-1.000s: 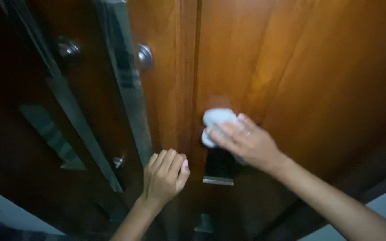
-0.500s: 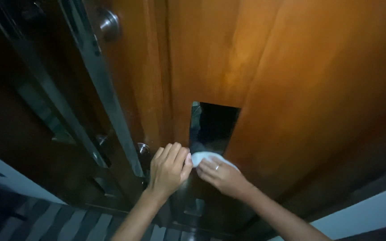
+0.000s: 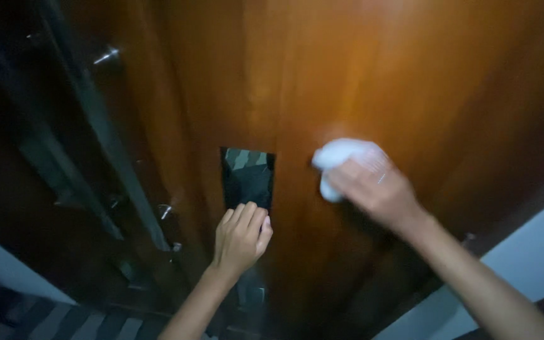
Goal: Clean the surface of a wooden door using a cloth.
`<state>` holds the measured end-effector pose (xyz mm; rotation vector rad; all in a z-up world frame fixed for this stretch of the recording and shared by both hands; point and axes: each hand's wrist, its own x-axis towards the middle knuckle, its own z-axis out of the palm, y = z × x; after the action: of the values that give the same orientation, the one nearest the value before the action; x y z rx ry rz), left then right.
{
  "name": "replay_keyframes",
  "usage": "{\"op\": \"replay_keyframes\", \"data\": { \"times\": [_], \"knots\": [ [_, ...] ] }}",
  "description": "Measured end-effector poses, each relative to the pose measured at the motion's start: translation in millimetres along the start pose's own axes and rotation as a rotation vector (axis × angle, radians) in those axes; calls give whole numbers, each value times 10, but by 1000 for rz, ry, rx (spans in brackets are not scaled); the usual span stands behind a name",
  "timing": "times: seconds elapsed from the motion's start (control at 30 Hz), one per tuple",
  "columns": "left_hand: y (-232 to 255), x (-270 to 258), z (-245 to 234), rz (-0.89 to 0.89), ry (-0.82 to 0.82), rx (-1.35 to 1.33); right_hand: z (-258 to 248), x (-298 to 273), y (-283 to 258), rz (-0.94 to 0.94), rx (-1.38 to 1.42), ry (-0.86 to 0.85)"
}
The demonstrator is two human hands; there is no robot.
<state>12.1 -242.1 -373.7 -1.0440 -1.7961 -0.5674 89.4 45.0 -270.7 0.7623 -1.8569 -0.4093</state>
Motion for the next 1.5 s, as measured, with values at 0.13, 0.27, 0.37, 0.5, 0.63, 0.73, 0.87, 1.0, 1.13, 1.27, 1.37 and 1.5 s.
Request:
{"op": "replay_keyframes", "data": {
  "times": [0.13,0.27,0.37,0.5,0.63,0.73,0.87,1.0,1.13,1.27,1.37,1.5],
  "knots": [
    [224,83,187,-17,7,2,-238,161,284,144,-103,136],
    [366,92,241,-69,-65,-11,219,-261,-25,161,-52,114],
    [467,35,260,-72,-88,4,669,-864,-521,70,210,-102],
    [527,-49,315,-76,-158,16,1724,-2266,-1281,-440,37,-521],
    [611,-28,359,-72,-212,-37,1145,-2400,-1066,-193,588,-520],
    [716,60,425,-31,-199,-68,692,-2245,-671,-212,553,-457],
    [906,278,567,-2,-112,-82,24,-1681,180,-119,185,-246],
    [1076,417,740,9,-171,-115,-846,-860,866,40,-174,-51],
    [1244,471,761,26,-149,-140,-949,-908,1061,229,-209,74],
    [1254,364,869,46,-132,-150,-397,-1783,784,309,-201,96],
    [1260,279,941,44,-201,-151,38,-2593,263,215,-192,-97],
    [1327,270,884,72,-191,-160,187,-2896,-164,67,-57,-309]
  ]
}}
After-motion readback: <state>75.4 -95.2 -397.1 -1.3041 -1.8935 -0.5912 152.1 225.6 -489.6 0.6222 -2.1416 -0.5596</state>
